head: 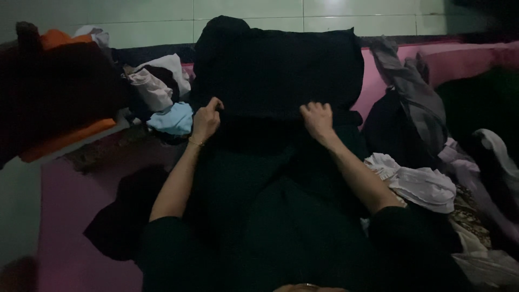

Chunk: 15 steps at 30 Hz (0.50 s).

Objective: The person folds a black shirt and a patterned shirt by hand on a pink mat, smoothing the fabric and placing them near a pile of clothes.

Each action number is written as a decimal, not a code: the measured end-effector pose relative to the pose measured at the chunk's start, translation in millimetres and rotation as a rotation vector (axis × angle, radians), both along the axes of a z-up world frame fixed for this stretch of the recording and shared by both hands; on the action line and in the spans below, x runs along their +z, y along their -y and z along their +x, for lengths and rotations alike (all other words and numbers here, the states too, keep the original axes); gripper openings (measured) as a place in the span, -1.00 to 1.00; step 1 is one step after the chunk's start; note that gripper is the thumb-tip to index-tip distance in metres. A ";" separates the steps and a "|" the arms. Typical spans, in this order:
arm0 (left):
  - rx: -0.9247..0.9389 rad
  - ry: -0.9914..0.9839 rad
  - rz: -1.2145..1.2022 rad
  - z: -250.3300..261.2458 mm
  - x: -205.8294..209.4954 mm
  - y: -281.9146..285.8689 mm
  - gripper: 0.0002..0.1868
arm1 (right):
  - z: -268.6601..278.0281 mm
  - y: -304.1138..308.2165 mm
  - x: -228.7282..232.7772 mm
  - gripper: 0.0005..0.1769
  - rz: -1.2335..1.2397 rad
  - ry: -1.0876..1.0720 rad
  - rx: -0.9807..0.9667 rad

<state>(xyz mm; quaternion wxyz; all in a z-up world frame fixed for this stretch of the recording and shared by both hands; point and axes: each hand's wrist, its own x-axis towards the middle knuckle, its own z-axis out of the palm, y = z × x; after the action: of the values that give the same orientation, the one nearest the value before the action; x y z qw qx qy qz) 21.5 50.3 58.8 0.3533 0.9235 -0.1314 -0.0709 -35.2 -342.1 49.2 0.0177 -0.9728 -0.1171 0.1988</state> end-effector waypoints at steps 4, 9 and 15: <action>-0.102 0.035 0.168 -7.9 49.3 10.7 -0.60 | -1.3 40.7 7.5 -0.86 0.084 0.489 -0.135; -0.144 0.152 0.490 -2.9 36.6 -3.4 -0.50 | -11.2 95.2 30.3 -0.87 0.229 0.622 -0.246; 0.069 0.219 0.534 28.8 35.9 -44.1 -0.66 | -17.5 145.8 37.4 -0.68 0.479 0.502 -0.460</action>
<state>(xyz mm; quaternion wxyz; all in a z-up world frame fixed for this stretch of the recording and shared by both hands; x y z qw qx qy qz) 50.4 94.3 94.7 0.0838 0.9899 -0.1140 0.0093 -52.7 -487.9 86.6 0.2585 -0.9603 0.0599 -0.0863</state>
